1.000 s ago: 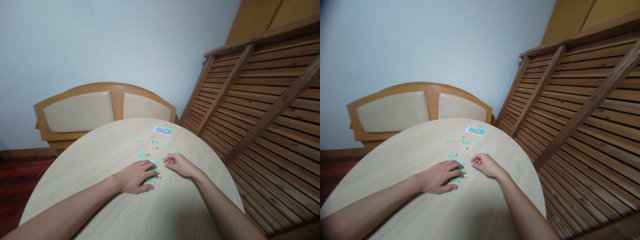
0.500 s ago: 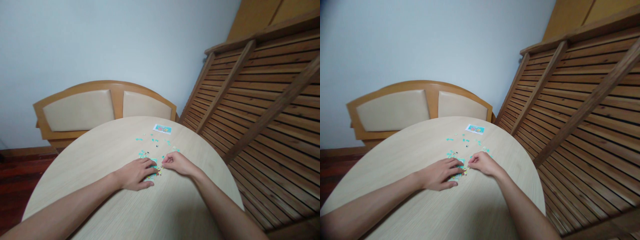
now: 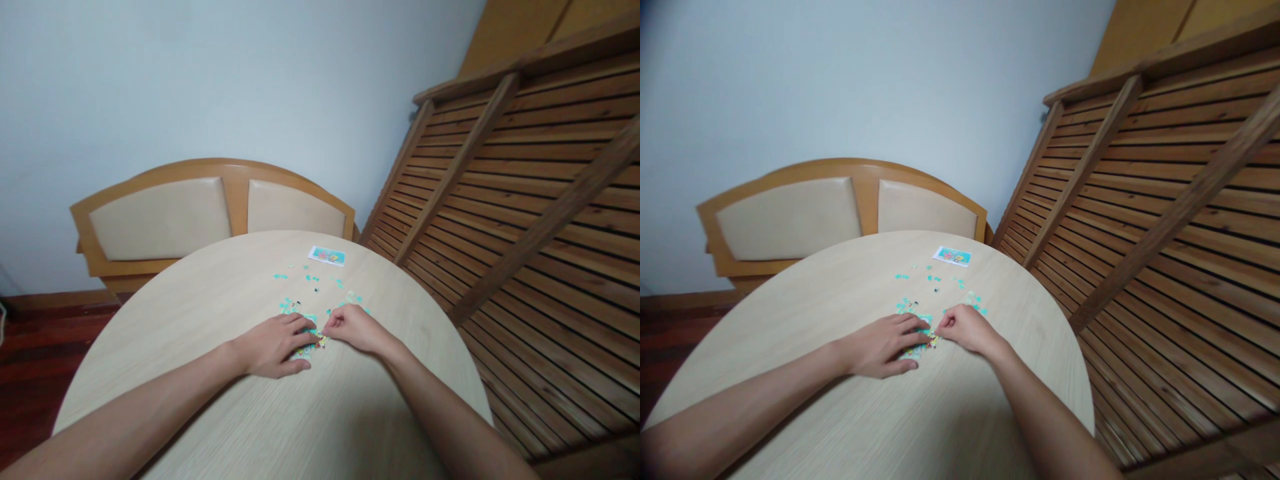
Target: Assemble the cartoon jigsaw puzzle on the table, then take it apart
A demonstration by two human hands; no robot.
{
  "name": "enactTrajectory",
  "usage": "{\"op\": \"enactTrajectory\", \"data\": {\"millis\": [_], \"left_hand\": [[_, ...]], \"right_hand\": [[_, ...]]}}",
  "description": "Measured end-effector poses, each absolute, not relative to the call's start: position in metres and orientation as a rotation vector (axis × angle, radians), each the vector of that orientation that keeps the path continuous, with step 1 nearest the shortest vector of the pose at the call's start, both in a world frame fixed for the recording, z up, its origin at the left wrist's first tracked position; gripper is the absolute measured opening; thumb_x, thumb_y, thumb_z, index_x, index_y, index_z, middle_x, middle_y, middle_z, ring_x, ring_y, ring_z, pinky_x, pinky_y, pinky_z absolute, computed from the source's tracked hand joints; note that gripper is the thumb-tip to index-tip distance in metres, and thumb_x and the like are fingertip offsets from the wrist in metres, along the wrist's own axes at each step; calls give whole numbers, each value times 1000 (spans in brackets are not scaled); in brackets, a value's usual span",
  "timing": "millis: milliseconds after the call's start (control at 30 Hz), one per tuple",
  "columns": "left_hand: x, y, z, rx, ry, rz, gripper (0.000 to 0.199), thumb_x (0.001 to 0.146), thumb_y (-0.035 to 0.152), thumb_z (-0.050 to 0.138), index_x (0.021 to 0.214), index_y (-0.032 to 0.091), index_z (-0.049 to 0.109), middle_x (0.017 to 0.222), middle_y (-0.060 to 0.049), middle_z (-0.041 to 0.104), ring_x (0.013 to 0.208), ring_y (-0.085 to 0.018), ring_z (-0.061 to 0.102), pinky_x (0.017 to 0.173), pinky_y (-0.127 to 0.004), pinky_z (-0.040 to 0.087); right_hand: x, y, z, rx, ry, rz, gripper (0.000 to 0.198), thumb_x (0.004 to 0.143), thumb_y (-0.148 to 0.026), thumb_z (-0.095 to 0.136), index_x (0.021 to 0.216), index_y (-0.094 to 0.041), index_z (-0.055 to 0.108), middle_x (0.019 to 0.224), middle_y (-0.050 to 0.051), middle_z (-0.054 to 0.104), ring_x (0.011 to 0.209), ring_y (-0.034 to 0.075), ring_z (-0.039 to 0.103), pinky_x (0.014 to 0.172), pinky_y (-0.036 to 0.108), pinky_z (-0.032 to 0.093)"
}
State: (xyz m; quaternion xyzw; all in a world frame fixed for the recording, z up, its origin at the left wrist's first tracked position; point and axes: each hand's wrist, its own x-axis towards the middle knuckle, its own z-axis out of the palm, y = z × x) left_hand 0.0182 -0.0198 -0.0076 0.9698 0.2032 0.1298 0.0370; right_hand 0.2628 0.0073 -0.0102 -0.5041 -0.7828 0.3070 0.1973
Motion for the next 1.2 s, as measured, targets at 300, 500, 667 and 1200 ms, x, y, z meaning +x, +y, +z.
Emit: {"op": "enactTrajectory", "data": {"millis": [300, 500, 667, 1200], "left_hand": [[18, -19, -9, 2982, 623, 412, 45, 96, 47, 53, 133, 20, 54, 129, -14, 57, 116, -31, 57, 102, -44, 46], [17, -19, -10, 2982, 613, 446, 44, 97, 47, 52, 132, 20, 55, 129, -14, 58, 117, -31, 57, 103, -44, 46], [17, -19, -10, 2978, 609, 439, 47, 97, 48, 51, 136, 21, 53, 130, -14, 58, 118, -31, 57, 103, -44, 45], [16, -17, -13, 2988, 618, 407, 52, 99, 47, 49, 143, 19, 48, 145, -15, 52, 132, -32, 51, 111, -46, 40]], "right_hand": [[272, 13, -5, -1356, -2241, 593, 21, 87, -32, 63, 88, -19, 80, 81, 4, 77, 73, 19, 68, 66, 26, 44], [287, 25, -17, -1307, -2223, 348, 21, 89, -29, 64, 99, -19, 78, 100, 9, 74, 95, 23, 65, 88, 33, 47], [286, 26, -24, -1330, -2286, 258, 24, 88, -33, 67, 107, -23, 78, 103, 9, 69, 100, 24, 60, 94, 37, 44], [280, 23, -13, -1144, -2182, 639, 16, 90, -25, 58, 96, -19, 72, 98, 7, 73, 95, 21, 65, 90, 36, 46]]}}
